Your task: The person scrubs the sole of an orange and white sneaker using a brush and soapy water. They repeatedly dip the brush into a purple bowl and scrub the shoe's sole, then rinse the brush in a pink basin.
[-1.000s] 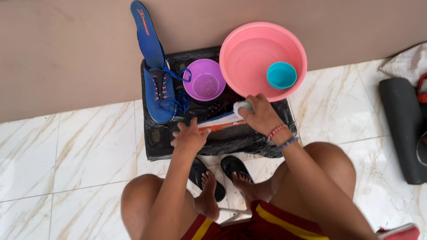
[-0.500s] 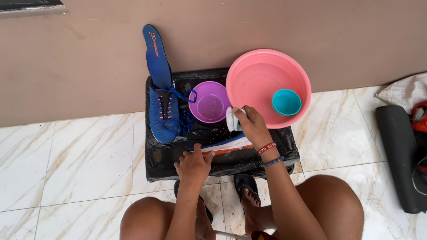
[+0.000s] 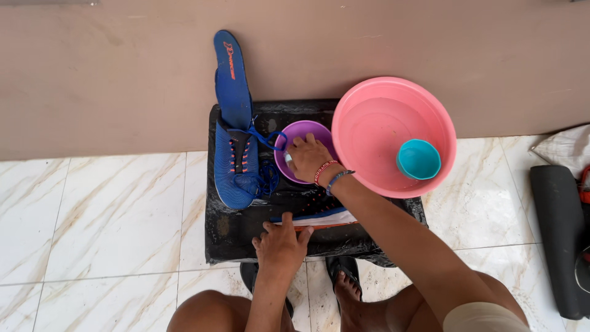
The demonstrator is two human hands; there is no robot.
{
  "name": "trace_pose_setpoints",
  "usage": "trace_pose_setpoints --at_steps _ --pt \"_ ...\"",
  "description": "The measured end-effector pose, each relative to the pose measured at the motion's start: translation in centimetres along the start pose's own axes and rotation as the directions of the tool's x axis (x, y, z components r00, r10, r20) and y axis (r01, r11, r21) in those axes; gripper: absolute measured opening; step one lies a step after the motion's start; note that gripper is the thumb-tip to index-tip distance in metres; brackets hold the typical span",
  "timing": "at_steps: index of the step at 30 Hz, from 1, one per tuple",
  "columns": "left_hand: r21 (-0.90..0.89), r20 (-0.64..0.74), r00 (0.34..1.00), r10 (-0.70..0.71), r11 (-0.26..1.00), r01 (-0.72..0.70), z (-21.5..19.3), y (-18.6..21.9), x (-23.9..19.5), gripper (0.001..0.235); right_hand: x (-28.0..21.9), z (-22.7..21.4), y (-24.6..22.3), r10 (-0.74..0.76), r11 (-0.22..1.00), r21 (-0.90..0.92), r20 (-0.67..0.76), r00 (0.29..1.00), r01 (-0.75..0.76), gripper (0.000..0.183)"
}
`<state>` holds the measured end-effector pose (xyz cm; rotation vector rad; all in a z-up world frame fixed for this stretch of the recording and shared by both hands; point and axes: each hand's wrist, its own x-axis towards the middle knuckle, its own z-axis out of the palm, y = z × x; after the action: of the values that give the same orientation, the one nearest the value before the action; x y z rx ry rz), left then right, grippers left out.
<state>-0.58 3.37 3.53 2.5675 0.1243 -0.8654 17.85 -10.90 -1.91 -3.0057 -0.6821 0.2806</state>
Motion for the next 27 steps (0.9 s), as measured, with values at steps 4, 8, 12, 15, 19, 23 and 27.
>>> trace_pose_setpoints --at_steps 4,8,12,15,19,23,27 --pt "0.023 -0.049 0.998 0.04 0.999 -0.039 1.6 -0.2 0.3 0.066 0.6 0.0 0.5 0.114 0.984 0.129 0.095 0.989 -0.126 0.049" --pt "0.038 -0.117 0.992 0.04 0.999 -0.036 1.9 0.0 0.7 0.06 0.4 -0.1 0.3 0.032 0.999 0.034 0.002 0.999 -0.032 0.046" --pt "-0.024 -0.045 0.998 -0.035 0.999 0.034 -0.8 0.9 -0.6 0.061 1.0 2.0 1.5 0.068 0.986 0.148 0.037 0.997 -0.072 0.048" --pt "0.007 -0.126 0.991 0.036 0.999 -0.036 -0.4 -0.4 -0.6 0.076 -1.7 -0.2 0.7 0.042 0.972 0.235 -0.101 0.994 -0.017 0.042" --pt "0.0 -0.133 0.99 0.047 0.999 -0.047 0.1 -0.5 -0.1 0.073 -7.1 -5.3 0.1 0.041 0.893 0.442 -0.275 0.961 0.088 0.032" --pt "-0.058 -0.158 0.986 0.058 0.996 -0.068 0.9 -0.9 -0.1 0.075 -11.7 -7.0 0.0 0.282 0.633 0.763 -0.069 0.957 -0.131 0.036" --pt "-0.171 -0.144 0.989 0.027 0.984 -0.052 -0.1 0.0 -1.3 0.083 -15.4 -7.8 -0.9 0.48 0.384 0.885 0.051 0.876 -0.262 0.049"
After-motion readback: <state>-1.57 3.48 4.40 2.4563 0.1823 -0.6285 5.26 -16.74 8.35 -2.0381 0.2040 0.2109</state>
